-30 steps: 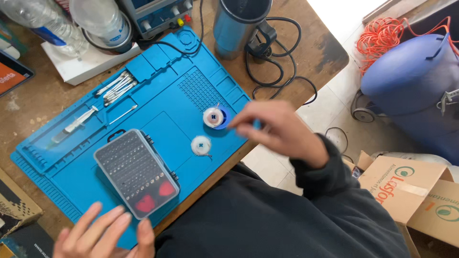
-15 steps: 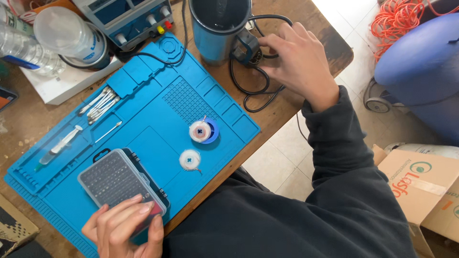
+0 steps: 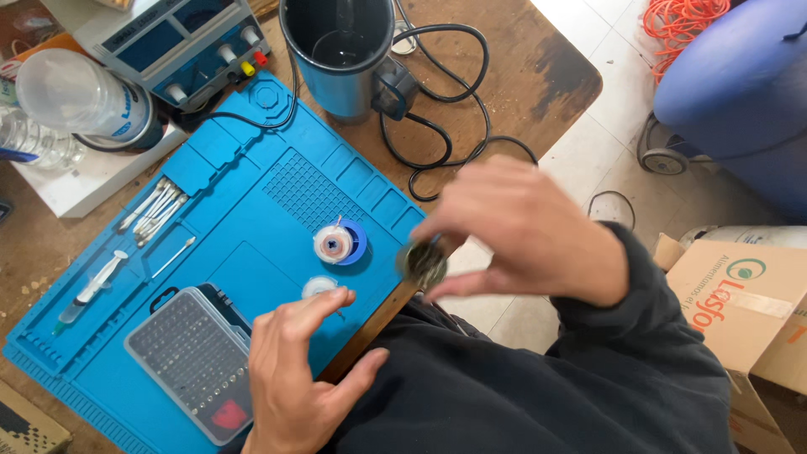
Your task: The person cleans a blue work mat with a toothbrush, then wipes a smartphone screen. They handle a small plastic case, a soldering iron, and a circuit board, moving items around the cluttered workspace.
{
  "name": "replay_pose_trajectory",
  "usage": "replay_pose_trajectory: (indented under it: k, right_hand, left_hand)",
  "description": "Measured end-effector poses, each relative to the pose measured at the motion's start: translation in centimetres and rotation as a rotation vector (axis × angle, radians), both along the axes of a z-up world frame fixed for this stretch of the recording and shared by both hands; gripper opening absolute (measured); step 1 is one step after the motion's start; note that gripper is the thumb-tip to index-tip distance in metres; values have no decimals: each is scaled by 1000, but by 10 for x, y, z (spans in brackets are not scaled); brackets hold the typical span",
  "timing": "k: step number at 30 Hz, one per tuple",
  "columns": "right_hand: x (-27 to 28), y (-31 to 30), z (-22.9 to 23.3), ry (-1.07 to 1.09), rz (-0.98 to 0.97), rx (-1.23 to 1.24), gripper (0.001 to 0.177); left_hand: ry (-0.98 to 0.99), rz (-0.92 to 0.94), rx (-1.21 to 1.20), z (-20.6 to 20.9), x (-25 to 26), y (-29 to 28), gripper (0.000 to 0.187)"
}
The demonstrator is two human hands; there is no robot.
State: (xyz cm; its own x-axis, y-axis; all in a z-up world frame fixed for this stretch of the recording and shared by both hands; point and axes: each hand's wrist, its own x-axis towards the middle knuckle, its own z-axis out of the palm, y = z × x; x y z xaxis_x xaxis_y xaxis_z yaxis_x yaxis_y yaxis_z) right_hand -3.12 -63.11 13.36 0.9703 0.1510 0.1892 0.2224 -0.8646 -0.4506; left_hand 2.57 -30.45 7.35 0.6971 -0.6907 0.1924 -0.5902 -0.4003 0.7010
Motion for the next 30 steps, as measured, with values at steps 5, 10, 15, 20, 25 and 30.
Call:
replay_pose_trajectory:
  k: [5,10,15,20,25,30]
  right_hand:
    - [18,49,-26,-103,379,114,70]
    - [33,6,-27,-104,299,-27,65]
    - [95,-135,-55,-205,-248,-429,23]
    - [209,-190,-109,167,-416,-187,86]
    - [250,-202,-125,-108,-309,11,57]
    - [256,-199,-132,-171,-375,-4,41]
  left_hand:
    - [84,-123,-133,-21,0,-7,55]
    - [85,-64,-144,-31,0,2,54]
    - [236,-93,-58,-38,-5,7,54]
    - [286,-86,-56,-40,-10,8,47]
    - [217,1,-101,-58,-8,10,48]
    - [257,-26,12,-83,-6,23,61]
